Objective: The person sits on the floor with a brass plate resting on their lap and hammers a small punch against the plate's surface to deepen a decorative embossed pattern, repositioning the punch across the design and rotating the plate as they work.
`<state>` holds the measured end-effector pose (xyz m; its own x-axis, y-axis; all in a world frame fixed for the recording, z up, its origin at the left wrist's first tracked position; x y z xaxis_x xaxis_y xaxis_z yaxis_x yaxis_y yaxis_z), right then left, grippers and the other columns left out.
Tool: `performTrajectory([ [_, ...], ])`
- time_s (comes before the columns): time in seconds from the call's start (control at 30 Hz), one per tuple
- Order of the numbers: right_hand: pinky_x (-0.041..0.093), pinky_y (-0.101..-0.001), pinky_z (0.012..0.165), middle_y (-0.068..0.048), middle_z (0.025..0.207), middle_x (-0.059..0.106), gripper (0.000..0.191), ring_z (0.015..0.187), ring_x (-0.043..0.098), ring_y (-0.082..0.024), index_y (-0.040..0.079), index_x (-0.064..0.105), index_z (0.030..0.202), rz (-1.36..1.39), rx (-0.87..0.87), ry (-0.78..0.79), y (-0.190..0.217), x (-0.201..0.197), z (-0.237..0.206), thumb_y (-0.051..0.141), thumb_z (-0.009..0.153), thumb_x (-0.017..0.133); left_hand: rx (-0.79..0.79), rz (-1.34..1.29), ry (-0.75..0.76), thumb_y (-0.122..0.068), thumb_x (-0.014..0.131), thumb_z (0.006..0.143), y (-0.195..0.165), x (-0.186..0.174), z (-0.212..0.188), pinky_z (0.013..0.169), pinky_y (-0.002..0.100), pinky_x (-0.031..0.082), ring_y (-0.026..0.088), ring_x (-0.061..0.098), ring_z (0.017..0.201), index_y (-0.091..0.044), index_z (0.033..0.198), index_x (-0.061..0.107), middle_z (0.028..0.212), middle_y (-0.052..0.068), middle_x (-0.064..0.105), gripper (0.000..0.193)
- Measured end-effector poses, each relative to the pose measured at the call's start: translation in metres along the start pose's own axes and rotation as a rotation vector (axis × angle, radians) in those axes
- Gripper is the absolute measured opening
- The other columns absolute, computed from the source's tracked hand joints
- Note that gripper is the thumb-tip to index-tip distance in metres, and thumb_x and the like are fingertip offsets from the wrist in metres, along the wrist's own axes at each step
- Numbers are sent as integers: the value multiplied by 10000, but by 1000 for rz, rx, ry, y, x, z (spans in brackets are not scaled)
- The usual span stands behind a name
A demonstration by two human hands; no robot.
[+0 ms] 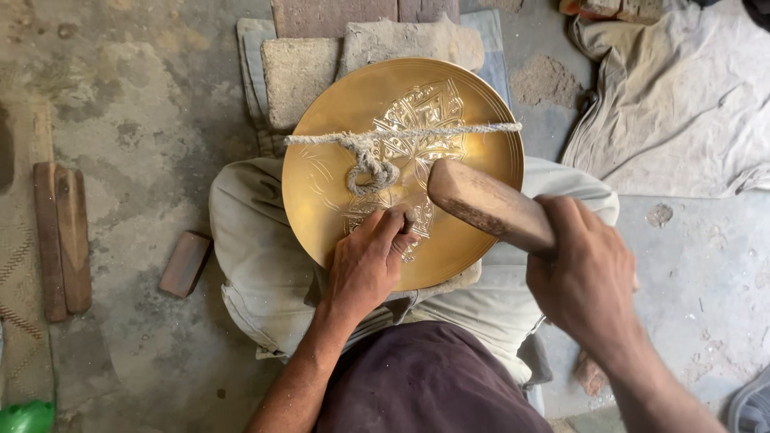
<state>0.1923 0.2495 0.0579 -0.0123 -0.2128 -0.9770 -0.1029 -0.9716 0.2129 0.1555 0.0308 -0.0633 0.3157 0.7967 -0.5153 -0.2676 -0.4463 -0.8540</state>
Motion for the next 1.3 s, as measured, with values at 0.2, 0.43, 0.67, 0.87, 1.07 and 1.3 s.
performTrajectory([
  [0.2, 529, -479, 775, -169, 1026, 701, 391, 898, 682, -374, 60, 696, 1183, 38, 74, -147, -13, -12, -45, 135, 800, 690, 50, -287, -254, -167, 617, 1062, -21, -25, -21, 727, 330, 620, 207, 732, 912, -65, 1123, 584, 1063, 76, 685, 123],
  [0.43, 536, -520, 802, -272, 885, 736, 610, 868, 725, -430, -38, 663, 1140, 141, 679, 48, -118, 66, -120, 464, 818, 792, -240, -364, -457, -142, 628, 1034, -27, -78, -105, 689, 270, 603, 149, 725, 802, 13, 1081, 527, 915, 78, 711, 191],
  [0.67, 556, -435, 746, -222, 824, 761, 495, 762, 735, -313, -79, 752, 976, 511, 726, -86, -157, 133, -162, 362, 764, 830, -446, -345, -462, -207, 625, 967, -34, -73, -151, 700, 295, 665, 142, 782, 820, -10, 1130, 549, 925, 98, 763, 267],
  [0.87, 556, -414, 723, -195, 795, 757, 447, 727, 721, -268, -62, 739, 941, 569, 680, -85, -159, 128, -164, 328, 747, 835, -484, -406, -420, -262, 624, 959, -35, -45, -150, 685, 308, 674, 154, 787, 802, -16, 1127, 563, 859, 109, 765, 305],
  [1.07, 549, -405, 735, -185, 802, 756, 434, 737, 715, -257, -56, 746, 940, 550, 652, -106, -169, 131, -161, 323, 747, 832, -361, -489, -403, -237, 613, 1001, -44, -16, -119, 721, 301, 647, 147, 789, 862, -9, 1137, 554, 931, 93, 749, 272],
  [1.3, 548, -384, 761, -168, 863, 771, 444, 792, 718, -240, -54, 743, 995, 631, 699, -48, -195, 151, -155, 295, 737, 839, -199, -310, -398, -68, 730, 903, -51, 18, -50, 654, 281, 671, 187, 773, 908, 8, 1120, 606, 998, 113, 750, 262],
])
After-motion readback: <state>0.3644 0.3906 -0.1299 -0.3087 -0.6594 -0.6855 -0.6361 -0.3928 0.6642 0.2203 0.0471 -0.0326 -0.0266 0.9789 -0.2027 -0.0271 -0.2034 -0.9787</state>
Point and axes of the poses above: each hand's wrist, its own z-axis towards the middle knuckle, its own x-axis out of the palm, y = z × x, the point moved 3 cm from there along z, towards the middle knuckle
